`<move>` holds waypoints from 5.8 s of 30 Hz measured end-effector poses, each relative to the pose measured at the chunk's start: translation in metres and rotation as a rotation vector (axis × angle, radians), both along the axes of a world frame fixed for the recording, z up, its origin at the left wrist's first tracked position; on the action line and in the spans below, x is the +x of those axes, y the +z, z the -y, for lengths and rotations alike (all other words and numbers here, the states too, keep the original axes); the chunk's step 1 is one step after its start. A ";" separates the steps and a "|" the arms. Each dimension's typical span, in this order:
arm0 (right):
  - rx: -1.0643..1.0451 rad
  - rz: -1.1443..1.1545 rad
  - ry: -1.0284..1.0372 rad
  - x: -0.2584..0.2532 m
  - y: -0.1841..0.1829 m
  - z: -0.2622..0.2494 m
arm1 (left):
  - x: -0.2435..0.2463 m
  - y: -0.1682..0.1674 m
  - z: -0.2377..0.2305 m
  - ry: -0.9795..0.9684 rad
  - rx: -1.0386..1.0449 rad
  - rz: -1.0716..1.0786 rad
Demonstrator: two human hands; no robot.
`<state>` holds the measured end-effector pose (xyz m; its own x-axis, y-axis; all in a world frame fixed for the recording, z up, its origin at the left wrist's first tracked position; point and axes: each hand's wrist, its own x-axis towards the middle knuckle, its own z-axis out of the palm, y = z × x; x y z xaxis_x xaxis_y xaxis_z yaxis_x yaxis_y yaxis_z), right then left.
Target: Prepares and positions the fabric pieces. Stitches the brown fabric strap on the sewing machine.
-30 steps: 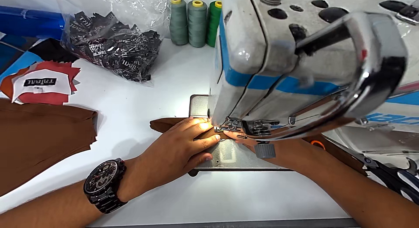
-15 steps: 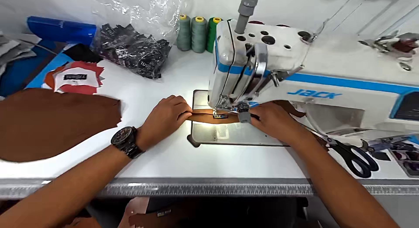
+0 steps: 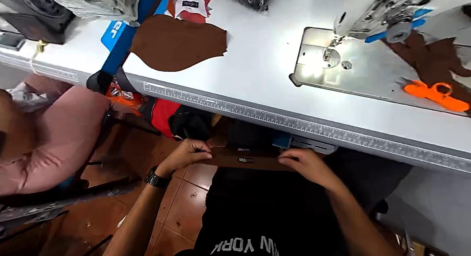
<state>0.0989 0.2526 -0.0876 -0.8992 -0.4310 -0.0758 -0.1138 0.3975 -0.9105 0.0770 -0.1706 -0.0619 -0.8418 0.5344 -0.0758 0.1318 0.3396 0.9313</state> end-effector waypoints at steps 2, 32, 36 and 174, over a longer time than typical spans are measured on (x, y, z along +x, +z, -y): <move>0.076 0.015 -0.044 -0.016 -0.025 0.010 | -0.003 -0.035 -0.002 0.125 -0.069 0.043; 0.532 -0.536 -0.961 -0.140 0.141 -0.184 | -0.098 0.129 -0.224 -0.317 -0.012 -0.702; 0.120 -0.488 -0.850 -0.090 0.152 -0.128 | -0.099 0.125 -0.281 -0.155 0.191 -0.122; 0.573 -0.838 -0.510 -0.045 0.109 -0.129 | -0.216 0.077 -0.233 -0.430 -0.351 -1.125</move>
<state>0.0543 0.3817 0.0213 -0.8203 -0.0953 0.5639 -0.3067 0.9055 -0.2931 -0.1390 0.0626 0.0154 -0.2955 0.8778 0.3770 0.9552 0.2788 0.0995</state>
